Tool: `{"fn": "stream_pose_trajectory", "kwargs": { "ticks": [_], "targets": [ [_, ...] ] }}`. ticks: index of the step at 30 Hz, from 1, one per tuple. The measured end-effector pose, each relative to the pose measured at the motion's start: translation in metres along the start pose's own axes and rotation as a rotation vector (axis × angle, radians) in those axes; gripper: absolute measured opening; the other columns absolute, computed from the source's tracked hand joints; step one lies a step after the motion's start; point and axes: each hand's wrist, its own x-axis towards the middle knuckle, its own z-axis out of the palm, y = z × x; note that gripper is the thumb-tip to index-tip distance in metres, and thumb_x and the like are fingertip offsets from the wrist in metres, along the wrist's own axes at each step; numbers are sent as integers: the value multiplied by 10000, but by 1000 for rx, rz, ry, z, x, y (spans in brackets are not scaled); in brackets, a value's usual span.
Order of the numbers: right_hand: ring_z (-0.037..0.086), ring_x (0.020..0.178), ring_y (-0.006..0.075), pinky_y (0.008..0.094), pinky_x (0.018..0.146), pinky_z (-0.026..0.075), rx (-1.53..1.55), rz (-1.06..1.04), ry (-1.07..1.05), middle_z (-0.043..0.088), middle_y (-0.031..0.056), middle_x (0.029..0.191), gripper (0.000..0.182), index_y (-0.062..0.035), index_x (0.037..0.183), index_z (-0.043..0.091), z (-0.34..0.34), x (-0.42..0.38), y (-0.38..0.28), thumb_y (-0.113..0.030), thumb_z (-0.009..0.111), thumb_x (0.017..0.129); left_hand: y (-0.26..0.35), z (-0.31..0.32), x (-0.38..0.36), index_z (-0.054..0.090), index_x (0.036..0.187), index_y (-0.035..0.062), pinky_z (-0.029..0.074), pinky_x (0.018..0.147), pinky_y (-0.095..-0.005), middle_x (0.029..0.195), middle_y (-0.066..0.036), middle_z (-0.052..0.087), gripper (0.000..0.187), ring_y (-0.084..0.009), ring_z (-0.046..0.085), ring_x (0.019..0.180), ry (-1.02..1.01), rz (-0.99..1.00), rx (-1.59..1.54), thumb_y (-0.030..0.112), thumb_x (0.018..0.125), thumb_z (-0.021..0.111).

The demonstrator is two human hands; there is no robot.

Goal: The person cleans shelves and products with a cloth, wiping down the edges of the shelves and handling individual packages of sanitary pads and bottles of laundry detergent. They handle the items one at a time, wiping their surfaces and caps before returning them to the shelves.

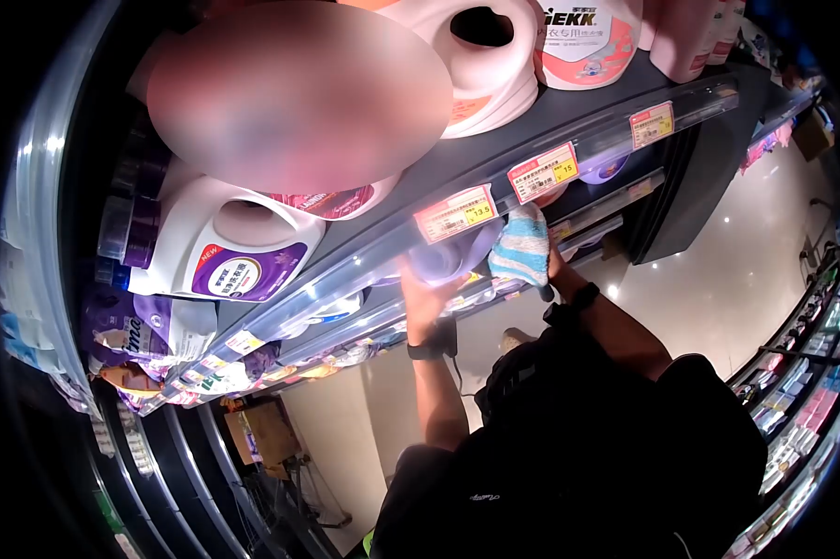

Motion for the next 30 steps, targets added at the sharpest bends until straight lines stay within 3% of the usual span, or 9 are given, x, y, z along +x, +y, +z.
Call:
{"fn": "stream_pose_trajectory", "kwargs": {
  "ticks": [4, 11, 14, 21, 24, 25, 27, 28, 30],
  "targets": [
    [624, 811, 269, 394, 731, 536, -329, -111, 161, 604, 132, 848, 297, -15, 1015, 540, 57, -36, -20, -302, 468, 983, -1, 9, 4, 339, 1267, 8, 512, 809, -316, 1088, -107, 595, 778, -210, 612, 939, 98, 94, 140, -16, 662, 828],
    [656, 831, 294, 383, 756, 559, -682, -195, 363, 632, 168, 909, 254, 35, 1069, 531, 153, -99, -36, -198, 513, 968, 2, 3, 26, 568, 1118, -49, 511, 744, -264, 1025, -92, 660, 454, -141, 626, 817, 85, -34, 80, 22, 738, 807],
    [666, 834, 299, 375, 759, 567, -735, -234, 407, 641, 182, 928, 247, 52, 1082, 531, 169, -112, -36, -163, 531, 959, 6, -2, 34, 606, 1107, -62, 533, 815, -285, 1042, -104, 671, 353, -163, 645, 897, 10, -177, -114, 33, 803, 760],
    [678, 817, 282, 342, 735, 575, -748, -318, 389, 652, 209, 943, 243, 76, 1063, 546, 174, -130, -42, -121, 567, 922, -33, -20, 41, 574, 1149, -56, 534, 829, -304, 1049, -111, 663, 352, -170, 638, 908, -43, 27, -9, 43, 846, 724],
    [684, 810, 275, 328, 724, 579, -742, -336, 376, 657, 220, 949, 242, 86, 1056, 552, 172, -139, -53, -103, 582, 906, -19, -2, 30, 585, 1108, -51, 495, 887, -337, 1053, -110, 645, 325, -183, 609, 960, 168, 90, 141, 59, 841, 735],
    [685, 808, 272, 323, 721, 580, -741, -339, 371, 658, 224, 951, 243, 89, 1053, 554, 171, -142, -58, -97, 587, 901, -16, 3, 20, 500, 1195, -42, 431, 955, -390, 1151, -150, 563, 440, -210, 542, 1055, 281, 67, 465, 69, 840, 734],
    [689, 803, 268, 314, 714, 583, -726, -343, 354, 661, 232, 955, 243, 96, 1048, 559, 169, -149, -71, -85, 597, 890, -9, 41, 5, 360, 1304, -21, 367, 1004, -418, 1252, -181, 449, 566, -241, 472, 1123, 676, 327, 212, 32, 845, 687],
    [691, 801, 265, 309, 710, 584, -718, -343, 342, 663, 235, 957, 243, 99, 1045, 561, 167, -152, -80, -79, 602, 885, 0, 53, -4, 251, 1347, 3, 377, 974, -400, 1304, -192, 383, 607, -243, 466, 1103, 727, 368, 226, -23, 849, 598],
    [694, 796, 261, 300, 704, 587, -704, -340, 321, 666, 243, 961, 244, 106, 1040, 565, 162, -157, -95, -67, 613, 874, 2, 73, -19, 329, 1287, 4, 398, 937, -371, 1185, -160, 489, 492, -216, 493, 1028, 674, 360, 233, -50, 842, 533]
  ]
}}
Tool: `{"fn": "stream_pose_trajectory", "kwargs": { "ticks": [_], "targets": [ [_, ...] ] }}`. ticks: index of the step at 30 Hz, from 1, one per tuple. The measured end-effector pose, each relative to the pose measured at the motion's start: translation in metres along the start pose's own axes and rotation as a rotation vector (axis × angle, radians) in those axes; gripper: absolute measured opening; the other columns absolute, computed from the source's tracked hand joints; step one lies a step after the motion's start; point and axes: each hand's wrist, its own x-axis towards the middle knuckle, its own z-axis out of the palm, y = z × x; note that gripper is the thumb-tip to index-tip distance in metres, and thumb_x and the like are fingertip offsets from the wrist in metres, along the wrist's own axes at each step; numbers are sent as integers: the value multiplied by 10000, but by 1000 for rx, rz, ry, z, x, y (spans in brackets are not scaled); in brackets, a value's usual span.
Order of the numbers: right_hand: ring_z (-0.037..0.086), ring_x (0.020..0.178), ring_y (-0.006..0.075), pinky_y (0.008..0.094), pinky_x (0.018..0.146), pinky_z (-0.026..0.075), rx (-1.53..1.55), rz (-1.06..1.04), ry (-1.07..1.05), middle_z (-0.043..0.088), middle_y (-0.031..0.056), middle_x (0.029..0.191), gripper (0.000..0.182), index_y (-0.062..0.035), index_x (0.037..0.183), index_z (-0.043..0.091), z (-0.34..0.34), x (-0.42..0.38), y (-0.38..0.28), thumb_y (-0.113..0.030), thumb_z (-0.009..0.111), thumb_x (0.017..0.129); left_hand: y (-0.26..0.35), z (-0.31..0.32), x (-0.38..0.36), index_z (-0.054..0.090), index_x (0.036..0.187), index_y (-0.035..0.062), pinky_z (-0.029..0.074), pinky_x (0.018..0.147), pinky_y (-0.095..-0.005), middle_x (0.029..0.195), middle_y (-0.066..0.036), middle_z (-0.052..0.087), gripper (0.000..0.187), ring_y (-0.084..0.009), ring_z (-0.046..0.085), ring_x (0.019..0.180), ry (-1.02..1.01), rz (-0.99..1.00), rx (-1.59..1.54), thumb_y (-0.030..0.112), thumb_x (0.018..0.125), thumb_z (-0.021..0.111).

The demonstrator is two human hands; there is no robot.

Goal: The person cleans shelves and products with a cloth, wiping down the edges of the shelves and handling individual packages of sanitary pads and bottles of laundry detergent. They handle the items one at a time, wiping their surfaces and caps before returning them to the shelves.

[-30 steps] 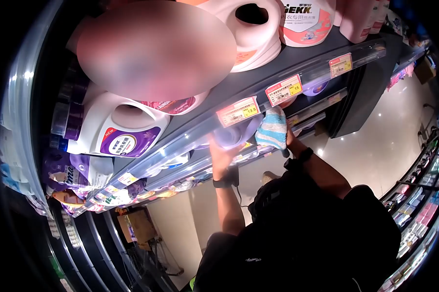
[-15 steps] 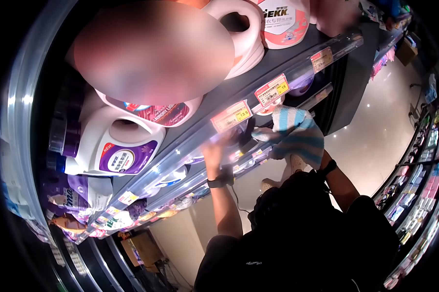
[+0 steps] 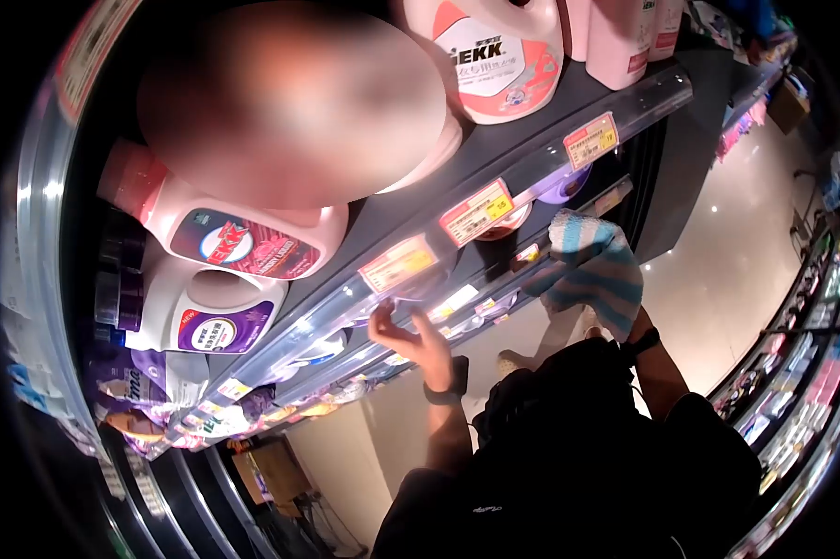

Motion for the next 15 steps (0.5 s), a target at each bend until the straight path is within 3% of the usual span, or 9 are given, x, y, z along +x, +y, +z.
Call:
{"fn": "stream_pose_trajectory", "kwargs": {
  "ticks": [2, 5, 7, 8, 11, 12, 15],
  "targets": [
    [693, 793, 260, 300, 706, 586, -1, 12, -6, 665, 239, 955, 240, 105, 1040, 565, -22, 6, -12, -66, 609, 877, 0, 13, -19, 446, 1180, 6, 428, 891, -332, 1034, -110, 572, 352, -193, 546, 967, -169, -22, 41, -60, 843, 523],
    [691, 789, 259, 301, 709, 585, -6, 33, 5, 662, 232, 946, 234, 103, 1040, 565, -51, 13, -29, -64, 604, 881, 8, 57, -37, 572, 1088, -21, 442, 885, -338, 1052, -101, 628, 239, -212, 578, 963, -472, -268, -57, 13, 851, 575],
    [690, 786, 258, 302, 711, 584, -4, 34, 7, 661, 228, 940, 230, 102, 1040, 565, -74, 21, -43, -63, 600, 884, 7, 90, -48, 559, 1154, -19, 452, 905, -353, 1131, -106, 626, 277, -225, 584, 1011, -582, -390, -235, 51, 886, 554],
    [690, 784, 258, 302, 712, 583, -6, 34, 3, 660, 225, 937, 228, 101, 1040, 565, -87, 25, -51, -63, 599, 885, 4, 108, -55, 510, 1274, -8, 433, 960, -358, 1233, -119, 593, 373, -239, 561, 1127, -590, -445, -217, 76, 911, 531],
    [688, 780, 257, 303, 715, 582, -10, 35, 20, 658, 219, 928, 222, 100, 1040, 565, -117, 29, -69, -61, 593, 890, 10, 163, -61, 435, 1375, 9, 403, 1008, -357, 1350, -130, 520, 465, -244, 476, 1265, -563, -436, -376, 84, 922, 511],
    [687, 779, 257, 304, 716, 582, -17, 35, 28, 657, 217, 925, 220, 99, 1040, 564, -125, 30, -74, -60, 592, 891, 6, 177, -64, 388, 1422, 20, 371, 1040, -356, 1426, -131, 449, 523, -242, 379, 1358, -580, -482, -422, 74, 916, 508],
    [686, 774, 256, 305, 719, 581, -25, 37, 45, 655, 210, 916, 214, 98, 1040, 564, -146, 35, -86, -59, 586, 895, 5, 207, -70, 379, 1425, 26, 358, 1056, -371, 1428, -118, 441, 528, -241, 382, 1349, -492, -602, -421, 74, 913, 501]
  ]
}}
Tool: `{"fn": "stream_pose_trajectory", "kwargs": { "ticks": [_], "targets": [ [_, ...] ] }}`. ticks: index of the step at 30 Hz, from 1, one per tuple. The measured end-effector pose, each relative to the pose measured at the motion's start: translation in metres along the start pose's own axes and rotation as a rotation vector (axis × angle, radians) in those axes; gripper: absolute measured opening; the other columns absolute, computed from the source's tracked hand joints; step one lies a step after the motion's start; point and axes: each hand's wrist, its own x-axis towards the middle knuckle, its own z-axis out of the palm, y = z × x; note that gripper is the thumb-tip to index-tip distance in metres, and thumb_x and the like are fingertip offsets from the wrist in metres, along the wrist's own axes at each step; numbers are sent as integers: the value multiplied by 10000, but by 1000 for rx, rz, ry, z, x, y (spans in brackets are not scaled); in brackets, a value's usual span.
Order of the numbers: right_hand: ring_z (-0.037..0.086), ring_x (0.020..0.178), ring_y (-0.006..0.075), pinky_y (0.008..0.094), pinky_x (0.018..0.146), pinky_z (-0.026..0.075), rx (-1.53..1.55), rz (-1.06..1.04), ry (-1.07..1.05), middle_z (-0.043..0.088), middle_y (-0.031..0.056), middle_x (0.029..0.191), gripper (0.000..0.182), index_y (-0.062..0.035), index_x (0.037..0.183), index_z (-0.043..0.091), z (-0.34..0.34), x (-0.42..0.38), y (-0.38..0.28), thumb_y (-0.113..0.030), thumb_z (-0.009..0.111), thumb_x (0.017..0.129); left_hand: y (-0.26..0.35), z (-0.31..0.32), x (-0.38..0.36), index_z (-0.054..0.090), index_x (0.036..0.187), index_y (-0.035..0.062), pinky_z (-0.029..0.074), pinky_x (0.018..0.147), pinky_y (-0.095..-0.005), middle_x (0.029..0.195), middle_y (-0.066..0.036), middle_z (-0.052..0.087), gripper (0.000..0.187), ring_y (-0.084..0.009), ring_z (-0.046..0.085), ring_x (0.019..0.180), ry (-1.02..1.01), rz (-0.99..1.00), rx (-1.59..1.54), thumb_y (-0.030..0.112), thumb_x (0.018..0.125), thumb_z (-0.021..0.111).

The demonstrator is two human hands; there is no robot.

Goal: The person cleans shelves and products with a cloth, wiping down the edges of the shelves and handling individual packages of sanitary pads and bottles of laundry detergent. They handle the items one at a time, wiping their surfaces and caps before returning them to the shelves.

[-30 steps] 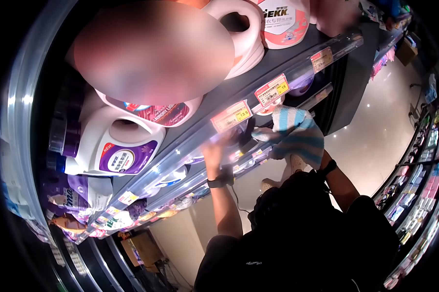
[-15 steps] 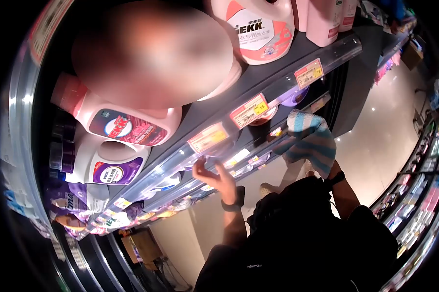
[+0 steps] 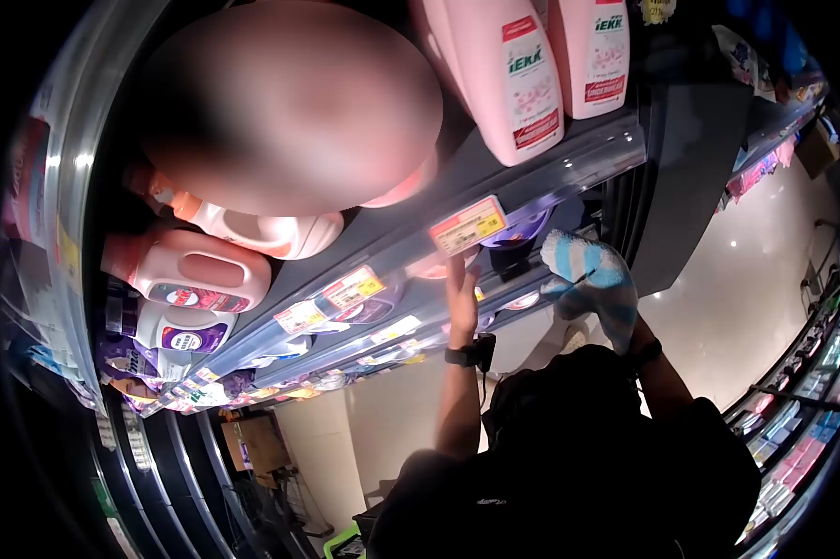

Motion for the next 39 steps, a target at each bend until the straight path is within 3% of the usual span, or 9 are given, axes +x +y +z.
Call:
{"fn": "stream_pose_trajectory", "kwargs": {
  "ticks": [8, 10, 12, 16, 21, 25, 32, 35, 39],
  "targets": [
    [681, 763, 253, 308, 728, 577, -33, 44, 47, 649, 192, 891, 199, 94, 1040, 564, -31, -3, -18, -54, 572, 907, -33, 14, 46, 497, 1285, -43, 449, 958, -368, 1246, -135, 568, 348, -228, 547, 1125, 165, -22, -28, 120, 977, 505],
    [680, 760, 253, 308, 730, 576, -38, 56, 57, 648, 188, 885, 196, 93, 1040, 564, -30, -3, -17, -53, 569, 910, -42, 13, 46, 537, 1123, -3, 458, 817, -319, 1010, -78, 582, 204, -171, 555, 913, 200, 330, 445, 96, 944, 529],
    [679, 757, 252, 309, 732, 576, -39, 65, 61, 646, 184, 879, 192, 92, 1040, 564, -32, -3, -17, -52, 565, 913, -42, 17, 45, 537, 1108, -13, 457, 793, -290, 968, -71, 594, 197, -162, 562, 876, 241, 247, 178, 85, 937, 541],
    [677, 751, 251, 310, 736, 574, -34, 95, 74, 643, 175, 867, 185, 89, 1040, 564, -24, -6, -12, -50, 558, 918, -29, 8, 26, 501, 1229, -63, 436, 942, -318, 1126, -140, 631, 290, -209, 579, 1068, 353, 71, 138, 40, 958, 516],
    [674, 744, 249, 312, 741, 572, -12, 126, 60, 640, 164, 852, 177, 87, 1040, 563, 4, 2, 3, -47, 549, 925, 12, -3, 5, 563, 912, 32, 396, 568, -224, 725, 8, 549, 244, -72, 489, 640, 481, 145, -40, 268, 974, 573],
    [662, 772, 239, 312, 756, 561, 6, 156, 3, 634, 147, 875, 194, 68, 1068, 557, 23, 10, 17, -60, 559, 923, 26, -35, -2, 517, 675, 97, 291, 483, -226, 641, 60, 499, 381, -29, 411, 563, 625, 122, 78, 326, 978, 552],
    [626, 880, 208, 307, 800, 527, 252, 199, -221, 621, 103, 978, 298, 6, 1169, 537, 32, 32, 70, -110, 603, 903, 63, -65, -28, 580, 659, 58, 309, 492, -217, 634, 39, 521, 382, -37, 438, 584, 380, 81, -71, 284, 967, 574],
    [610, 926, 194, 305, 818, 512, 528, 255, -425, 615, 85, 1022, 350, -21, 1213, 528, 31, 50, 129, -132, 623, 894, 66, -69, -44, 696, 881, 3, 283, 487, -227, 621, 38, 500, 302, -39, 418, 556, 271, 60, 7, 267, 950, 566],
    [571, 1027, 226, 372, 906, 462, -26, -147, -347, 593, 79, 1117, 422, -56, 1249, 530, 91, 39, 139, -176, 647, 861, 83, -49, -71, 662, 809, -20, 252, 447, -246, 554, 36, 470, 336, -47, 385, 499, 132, -50, 116, 255, 962, 545]
  ]
}}
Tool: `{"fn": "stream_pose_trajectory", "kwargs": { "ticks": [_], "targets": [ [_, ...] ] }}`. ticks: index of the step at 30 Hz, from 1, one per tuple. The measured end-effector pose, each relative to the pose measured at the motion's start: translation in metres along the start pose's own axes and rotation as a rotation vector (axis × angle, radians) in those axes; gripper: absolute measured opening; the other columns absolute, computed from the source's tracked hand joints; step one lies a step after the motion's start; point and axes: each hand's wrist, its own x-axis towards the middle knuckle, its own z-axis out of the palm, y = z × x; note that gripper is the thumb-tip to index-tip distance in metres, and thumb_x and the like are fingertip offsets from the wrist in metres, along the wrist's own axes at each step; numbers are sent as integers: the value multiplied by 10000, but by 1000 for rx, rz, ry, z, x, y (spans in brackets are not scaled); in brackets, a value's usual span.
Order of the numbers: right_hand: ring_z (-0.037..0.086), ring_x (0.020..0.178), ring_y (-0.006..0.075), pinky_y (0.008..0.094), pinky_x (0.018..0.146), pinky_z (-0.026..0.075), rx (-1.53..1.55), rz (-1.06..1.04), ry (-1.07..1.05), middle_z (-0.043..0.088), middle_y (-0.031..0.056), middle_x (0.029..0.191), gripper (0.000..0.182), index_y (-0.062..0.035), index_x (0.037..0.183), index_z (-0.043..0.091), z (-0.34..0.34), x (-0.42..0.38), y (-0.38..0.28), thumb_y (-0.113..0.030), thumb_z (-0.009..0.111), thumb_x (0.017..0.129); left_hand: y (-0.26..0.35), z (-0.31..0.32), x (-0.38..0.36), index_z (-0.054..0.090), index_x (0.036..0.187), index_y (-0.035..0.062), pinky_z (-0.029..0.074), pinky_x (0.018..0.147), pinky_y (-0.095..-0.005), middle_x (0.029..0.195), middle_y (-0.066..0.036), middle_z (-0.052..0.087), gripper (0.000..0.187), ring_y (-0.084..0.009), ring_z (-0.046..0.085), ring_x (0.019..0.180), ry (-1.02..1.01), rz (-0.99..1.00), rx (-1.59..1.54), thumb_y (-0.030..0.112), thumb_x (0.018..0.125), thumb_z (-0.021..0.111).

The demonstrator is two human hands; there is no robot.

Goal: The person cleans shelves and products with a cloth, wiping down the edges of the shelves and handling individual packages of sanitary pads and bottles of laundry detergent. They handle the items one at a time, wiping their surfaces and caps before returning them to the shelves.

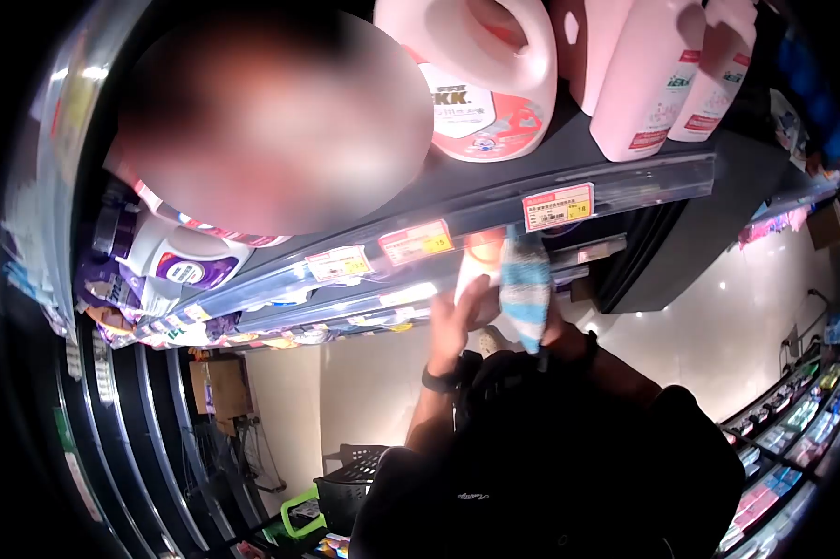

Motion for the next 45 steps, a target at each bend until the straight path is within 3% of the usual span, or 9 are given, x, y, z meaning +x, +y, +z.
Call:
{"fn": "stream_pose_trajectory", "kwargs": {
  "ticks": [1, 4, 9, 12, 20, 24, 32, 42, 45],
  "targets": [
    [564, 1017, 263, 424, 923, 449, -631, -79, 33, 578, 95, 1142, 454, -51, 1254, 536, 11, 7, -9, -179, 655, 834, 3, 5, -8, 631, 754, -21, 259, 447, -241, 551, 35, 471, 364, -49, 389, 500, -17, -17, -14, 256, 971, 539],
    [584, 1018, 365, 417, 918, 461, -1292, -635, -32, 582, 185, 1201, 362, -17, 1127, 614, 39, 29, -64, -180, 671, 808, -7, 2, -21, 605, 791, -21, 306, 461, -219, 610, 30, 524, 304, -52, 416, 512, -105, -42, -109, 203, 983, 529],
    [598, 976, 281, 394, 883, 479, -456, -307, -167, 601, 167, 1072, 315, 17, 1093, 575, -5, 27, -35, -173, 627, 847, 12, 0, -26, 637, 956, -63, 423, 532, -216, 688, -36, 639, 217, -81, 542, 567, -329, 7, 40, 133, 966, 545],
    [586, 1036, 270, 379, 919, 463, -513, -381, -66, 586, 161, 1125, 348, 19, 1144, 544, -2, 28, -48, -161, 624, 858, 22, 4, -24, 657, 1051, -72, 481, 620, -255, 756, -102, 696, 243, -113, 616, 649, -364, 46, 77, 130, 942, 578],
    [574, 1060, 276, 382, 937, 453, -538, -16, -36, 585, 154, 1142, 387, -1, 1165, 550, -9, -2, -89, -152, 647, 821, 40, -1, -25, 632, 801, -4, 419, 555, -323, 653, -97, 581, 249, -216, 554, 550, -612, 236, 92, 227, 890, 606],
    [569, 1073, 279, 384, 945, 448, -524, 69, 30, 584, 151, 1151, 410, -12, 1175, 554, -15, -21, -105, -147, 658, 803, 44, 16, -15, 599, 730, -32, 363, 527, -285, 614, -54, 545, 283, -135, 478, 549, -675, 387, 107, 224, 850, 622],
    [558, 1097, 285, 388, 963, 438, -554, 113, 107, 583, 143, 1169, 459, -32, 1196, 561, -28, -35, -131, -139, 681, 766, 58, 44, -21, 457, 629, -11, 249, 499, -283, 566, -8, 403, 399, -98, 343, 533, -483, 105, -2, 284, 852, 607],
    [560, 1084, 312, 398, 965, 433, -696, 27, -48, 594, 143, 1145, 589, -61, 1196, 578, -33, 10, -134, -122, 753, 637, 79, 60, -29, 482, 611, -4, 257, 479, -254, 573, 16, 442, 429, -67, 361, 526, -466, 2, -102, 309, 875, 609],
    [580, 1077, 301, 391, 960, 447, -1074, -166, -165, 607, 127, 1159, 614, -63, 1206, 584, -35, 10, -141, -139, 785, 631, 77, 53, -29, 525, 749, -33, 340, 588, -269, 710, -33, 544, 364, -111, 471, 639, -478, -25, -143, 299, 886, 587]
  ]
}}
